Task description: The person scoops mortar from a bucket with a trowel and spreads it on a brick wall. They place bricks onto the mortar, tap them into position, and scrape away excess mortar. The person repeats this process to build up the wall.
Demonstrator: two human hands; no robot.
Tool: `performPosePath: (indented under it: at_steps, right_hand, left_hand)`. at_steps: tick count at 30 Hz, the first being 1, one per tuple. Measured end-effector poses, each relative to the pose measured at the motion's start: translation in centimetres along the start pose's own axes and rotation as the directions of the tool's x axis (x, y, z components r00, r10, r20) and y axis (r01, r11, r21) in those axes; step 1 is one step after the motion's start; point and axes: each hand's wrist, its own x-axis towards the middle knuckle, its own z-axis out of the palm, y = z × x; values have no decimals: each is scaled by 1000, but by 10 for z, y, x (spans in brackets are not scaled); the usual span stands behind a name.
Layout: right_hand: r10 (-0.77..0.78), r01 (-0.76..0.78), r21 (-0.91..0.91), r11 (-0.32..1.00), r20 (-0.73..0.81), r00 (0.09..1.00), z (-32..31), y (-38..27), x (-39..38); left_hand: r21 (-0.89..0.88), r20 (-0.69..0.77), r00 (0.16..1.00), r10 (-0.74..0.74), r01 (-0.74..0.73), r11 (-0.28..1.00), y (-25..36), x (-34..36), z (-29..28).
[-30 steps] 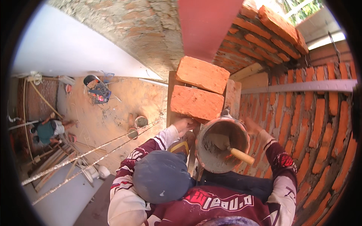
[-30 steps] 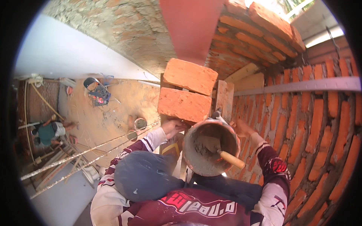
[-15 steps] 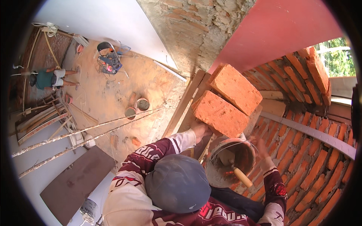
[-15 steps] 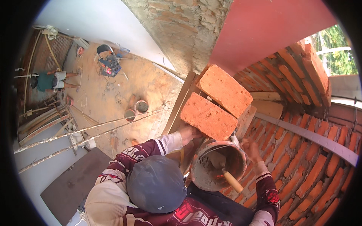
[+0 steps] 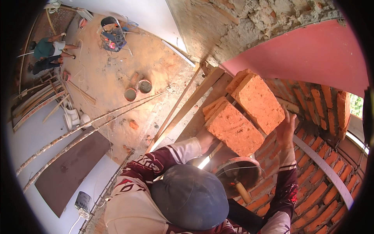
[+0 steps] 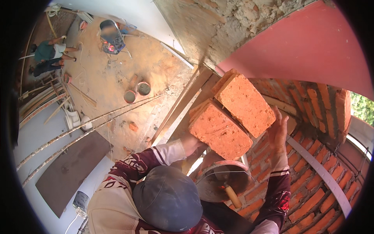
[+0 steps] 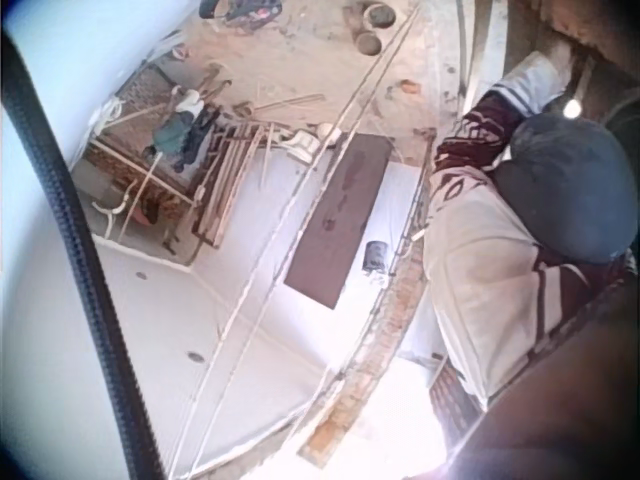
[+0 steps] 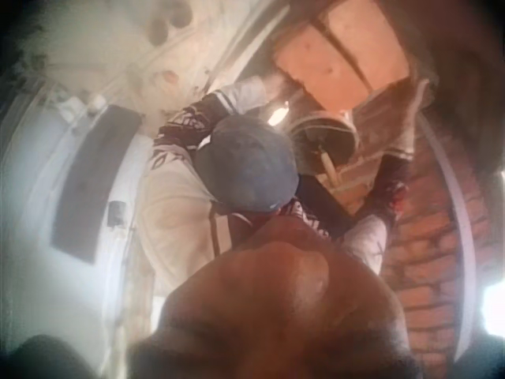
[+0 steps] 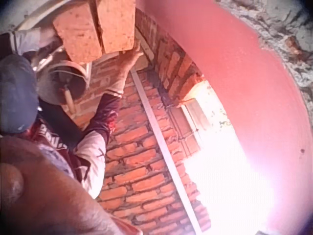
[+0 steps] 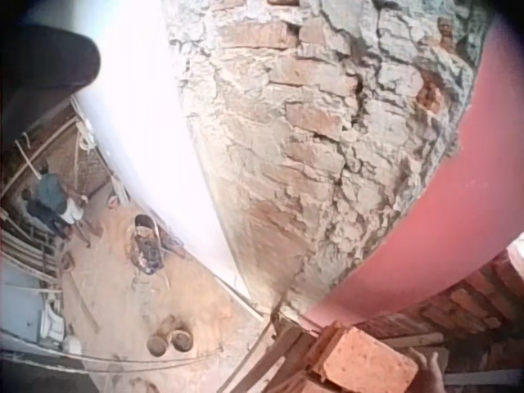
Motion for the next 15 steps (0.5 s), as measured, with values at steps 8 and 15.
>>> performPosePath:
  at_steps: [8, 15]
  right_hand:
    - [76, -74, 95, 993, -19, 997, 27, 24, 1]
    - [-24, 22, -14, 1000, -100, 995, 51, 21, 2]
  left_hand:
    - [-23, 37, 996, -78, 79, 997, 1, 3, 1]
    - [12, 12, 998, -59, 59, 998, 17, 1, -1]
